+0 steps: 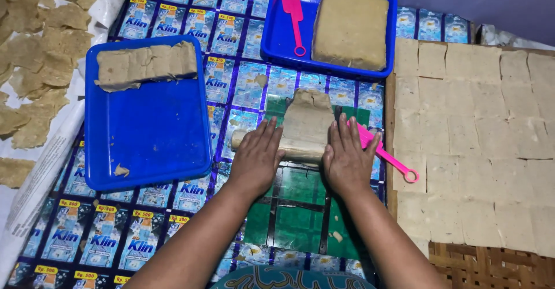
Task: Rolling out dough with a rolling pin and cutting it into square pieces for snack preparation.
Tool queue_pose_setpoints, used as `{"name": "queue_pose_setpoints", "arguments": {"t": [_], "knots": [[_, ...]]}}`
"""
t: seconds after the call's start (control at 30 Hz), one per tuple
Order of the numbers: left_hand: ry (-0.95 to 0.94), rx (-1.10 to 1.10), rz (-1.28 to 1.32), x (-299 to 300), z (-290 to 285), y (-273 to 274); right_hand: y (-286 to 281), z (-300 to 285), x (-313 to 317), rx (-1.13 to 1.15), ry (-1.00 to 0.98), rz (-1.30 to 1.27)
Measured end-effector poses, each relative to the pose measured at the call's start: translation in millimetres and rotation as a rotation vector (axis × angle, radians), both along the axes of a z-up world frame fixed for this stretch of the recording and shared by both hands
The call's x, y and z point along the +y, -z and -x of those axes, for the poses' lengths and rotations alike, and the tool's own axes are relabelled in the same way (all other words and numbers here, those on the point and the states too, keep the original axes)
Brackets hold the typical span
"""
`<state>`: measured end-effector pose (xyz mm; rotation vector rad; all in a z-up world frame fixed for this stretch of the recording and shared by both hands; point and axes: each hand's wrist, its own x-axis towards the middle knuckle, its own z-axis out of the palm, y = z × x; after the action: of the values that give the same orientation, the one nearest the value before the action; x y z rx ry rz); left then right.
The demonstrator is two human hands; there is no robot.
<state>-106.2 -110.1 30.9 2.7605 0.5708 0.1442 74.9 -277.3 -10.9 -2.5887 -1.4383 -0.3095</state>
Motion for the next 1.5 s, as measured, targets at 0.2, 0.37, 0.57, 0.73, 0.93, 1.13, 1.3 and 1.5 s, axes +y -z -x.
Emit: {"name": "queue_pose_setpoints", "arguments": {"t": [0.2, 0.37, 0.57, 0.73, 0.93, 1.13, 1.3, 1.5], "knots": [[-0.119, -0.096, -0.078, 22, -36, 16, 4, -33, 28, 0.057, 0.038, 0.013], [-0.099, -0.09, -0.075, -6, -2, 15, 7, 0, -1, 0.079, 0.02, 0.043], [-0.09, -0.12, -0.098, -17, 13, 29, 14, 13, -13, -0.003, -0.006, -0.034], [-0.127, -0.169, -0.182, 0, -12, 38, 9, -3, 8, -0.014, 0.047, -0.098], [-0.18, -0.083, -0.146, 24, -44, 27, -3, -36, 39, 0.119, 0.067, 0.021], [-0.208, 0.122, 0.006, 49, -74, 16, -24, -57, 65, 0.23, 0.077, 0.009], [-0.215, 0.198, 0.079, 71, -98, 4, -25, -80, 88, 0.19, 0.075, -0.032], [-0.237, 0.111, 0.066, 84, -113, 5, -22, -98, 103, 0.15, 0.091, -0.093]]}}
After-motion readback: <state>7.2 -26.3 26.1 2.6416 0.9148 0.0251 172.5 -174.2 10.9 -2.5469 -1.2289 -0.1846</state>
